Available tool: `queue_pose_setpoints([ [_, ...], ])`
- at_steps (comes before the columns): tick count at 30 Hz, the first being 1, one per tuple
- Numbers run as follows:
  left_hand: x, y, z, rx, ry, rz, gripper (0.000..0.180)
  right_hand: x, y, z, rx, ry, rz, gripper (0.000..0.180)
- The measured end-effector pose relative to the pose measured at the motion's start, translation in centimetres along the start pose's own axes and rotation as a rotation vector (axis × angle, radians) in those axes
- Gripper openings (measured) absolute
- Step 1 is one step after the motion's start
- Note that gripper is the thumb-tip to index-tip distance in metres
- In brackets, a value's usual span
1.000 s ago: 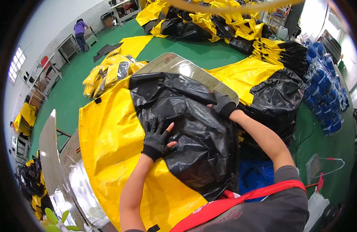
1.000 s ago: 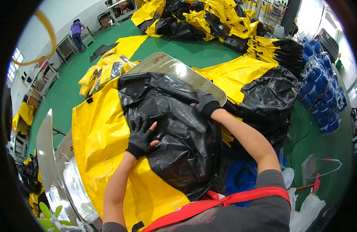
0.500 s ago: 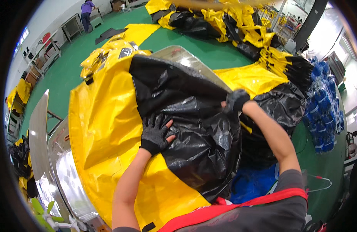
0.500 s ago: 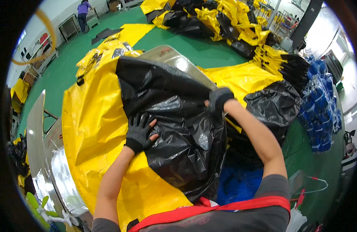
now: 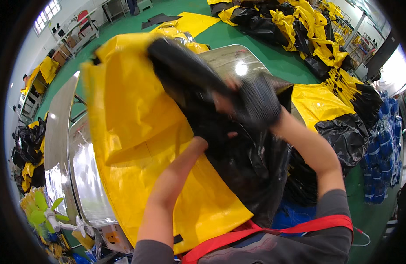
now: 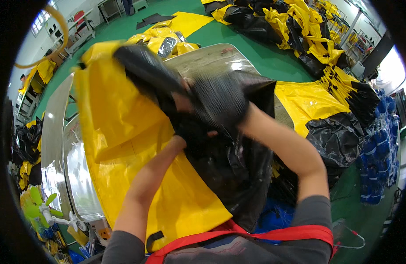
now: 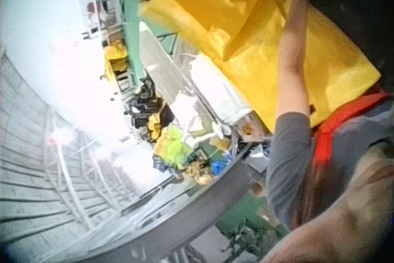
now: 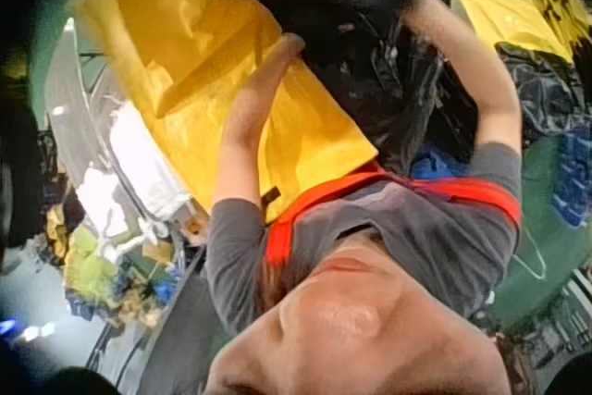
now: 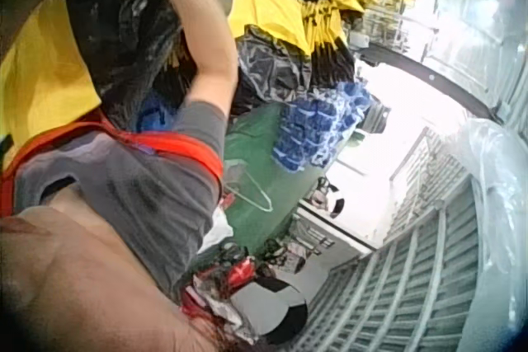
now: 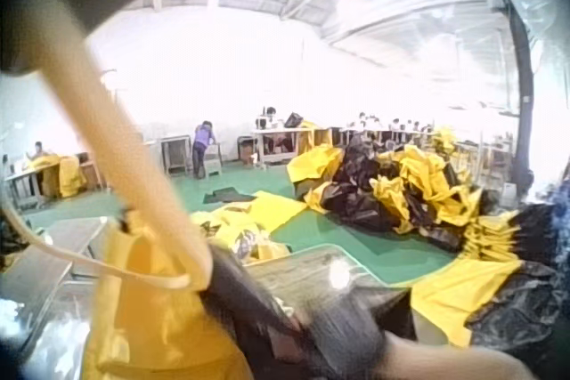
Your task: The person repeatedly folds yellow and black pouches and places them into clear plastic bags on a workbench. The person handles each pouch individually, folds it, and inserts it into a bag, repeating this process throughout the clip.
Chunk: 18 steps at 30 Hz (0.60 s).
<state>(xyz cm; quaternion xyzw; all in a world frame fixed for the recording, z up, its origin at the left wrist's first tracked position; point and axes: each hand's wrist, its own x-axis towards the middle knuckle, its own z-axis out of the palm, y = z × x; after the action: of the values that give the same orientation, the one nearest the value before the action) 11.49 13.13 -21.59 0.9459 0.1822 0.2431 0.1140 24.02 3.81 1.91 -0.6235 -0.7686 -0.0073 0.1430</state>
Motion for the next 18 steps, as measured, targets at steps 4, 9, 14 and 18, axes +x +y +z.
queue_pose_setpoints([
  [4,-3.0,-3.4,-4.6,0.062,-0.116,-0.165,0.063,-17.7,3.5,6.7,0.025,-0.181,-0.075,0.038],
  [9,-24.4,-5.9,-16.9,0.391,-0.18,-0.44,0.059,-20.0,6.0,7.8,-0.176,-0.036,-0.276,0.049],
  [14,-43.9,-3.3,-25.0,0.567,-0.28,-0.671,0.056,-20.0,0.3,5.1,-0.281,0.182,-0.123,0.023],
  [18,-47.8,-3.3,-28.4,0.576,-0.289,-0.77,0.052,-22.1,-1.1,9.1,-0.112,-0.086,-0.174,0.023],
])
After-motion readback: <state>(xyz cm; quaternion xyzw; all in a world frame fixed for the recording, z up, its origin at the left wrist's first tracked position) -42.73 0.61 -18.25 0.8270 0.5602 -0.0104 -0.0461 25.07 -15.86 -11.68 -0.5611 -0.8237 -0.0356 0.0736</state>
